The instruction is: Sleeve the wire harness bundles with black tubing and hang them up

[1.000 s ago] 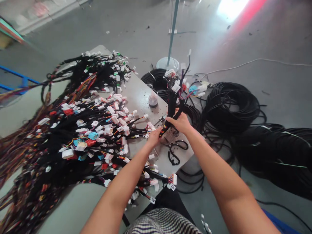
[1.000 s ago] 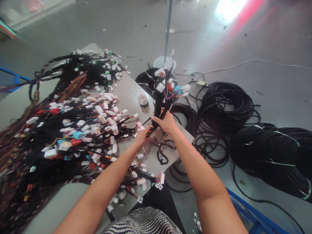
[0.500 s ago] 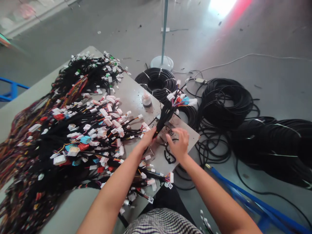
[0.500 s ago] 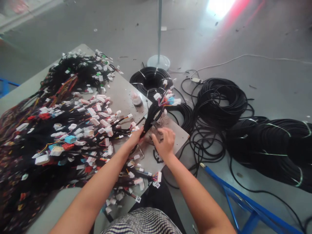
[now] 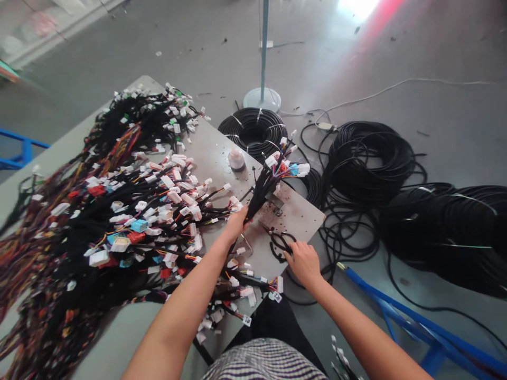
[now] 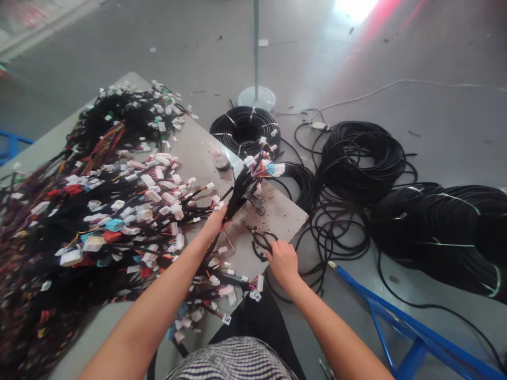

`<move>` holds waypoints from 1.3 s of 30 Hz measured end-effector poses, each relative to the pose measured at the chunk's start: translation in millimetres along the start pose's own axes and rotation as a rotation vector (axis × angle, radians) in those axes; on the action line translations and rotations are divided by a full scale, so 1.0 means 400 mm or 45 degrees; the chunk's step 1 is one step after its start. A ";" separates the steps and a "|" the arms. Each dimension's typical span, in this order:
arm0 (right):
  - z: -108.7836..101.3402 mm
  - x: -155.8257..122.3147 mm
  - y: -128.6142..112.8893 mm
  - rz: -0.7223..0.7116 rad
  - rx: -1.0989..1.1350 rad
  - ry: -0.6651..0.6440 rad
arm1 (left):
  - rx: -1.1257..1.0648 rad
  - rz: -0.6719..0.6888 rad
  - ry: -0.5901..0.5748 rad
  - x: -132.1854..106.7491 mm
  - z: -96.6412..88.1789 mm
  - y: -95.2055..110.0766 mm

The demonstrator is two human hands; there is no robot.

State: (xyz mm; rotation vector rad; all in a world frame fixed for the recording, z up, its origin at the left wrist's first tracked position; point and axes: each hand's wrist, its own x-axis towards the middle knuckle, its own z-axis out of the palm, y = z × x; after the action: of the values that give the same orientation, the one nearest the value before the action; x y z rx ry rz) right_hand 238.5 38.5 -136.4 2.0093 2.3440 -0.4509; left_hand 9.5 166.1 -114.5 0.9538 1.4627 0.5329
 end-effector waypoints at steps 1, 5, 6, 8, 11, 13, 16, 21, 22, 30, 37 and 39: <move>-0.002 -0.013 -0.001 0.004 -0.024 -0.010 | -0.055 -0.013 -0.021 -0.006 -0.006 -0.005; -0.018 -0.013 -0.023 0.116 -0.092 -0.013 | -0.154 0.003 -0.129 -0.014 -0.023 -0.011; -0.021 -0.002 -0.030 0.127 -0.085 -0.020 | -0.154 0.006 -0.138 -0.012 -0.025 -0.010; -0.022 0.017 -0.042 0.128 -0.044 -0.056 | -0.136 -0.012 -0.126 -0.008 -0.026 -0.004; -0.016 0.009 -0.051 0.175 -0.009 -0.108 | -0.076 -0.034 -0.058 -0.009 -0.023 0.007; -0.014 -0.020 -0.046 0.255 0.008 -0.120 | -0.049 -0.017 0.010 -0.016 -0.020 0.011; -0.027 -0.056 -0.027 0.432 0.184 -0.219 | -0.112 0.020 0.059 -0.028 -0.020 0.010; -0.085 0.008 -0.025 0.343 1.320 -0.895 | -0.335 0.034 -0.054 -0.030 -0.032 0.000; -0.096 0.034 -0.033 0.300 1.560 -0.997 | -0.371 0.019 -0.076 -0.027 -0.035 -0.002; -0.119 0.209 -0.096 0.331 1.809 -1.143 | -0.436 0.006 -0.153 -0.015 -0.043 -0.009; -0.169 0.273 -0.075 0.382 1.400 -1.155 | -0.357 0.030 -0.069 -0.009 -0.050 0.006; -0.168 0.261 -0.064 0.336 1.244 -1.143 | -0.294 0.062 -0.020 -0.012 -0.070 0.027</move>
State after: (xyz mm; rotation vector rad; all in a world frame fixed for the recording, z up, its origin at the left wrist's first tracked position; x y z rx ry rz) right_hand 207.1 151.3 -88.0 1.6435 1.3349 -2.1924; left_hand -15.5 174.0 -98.9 0.8104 1.3335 0.7121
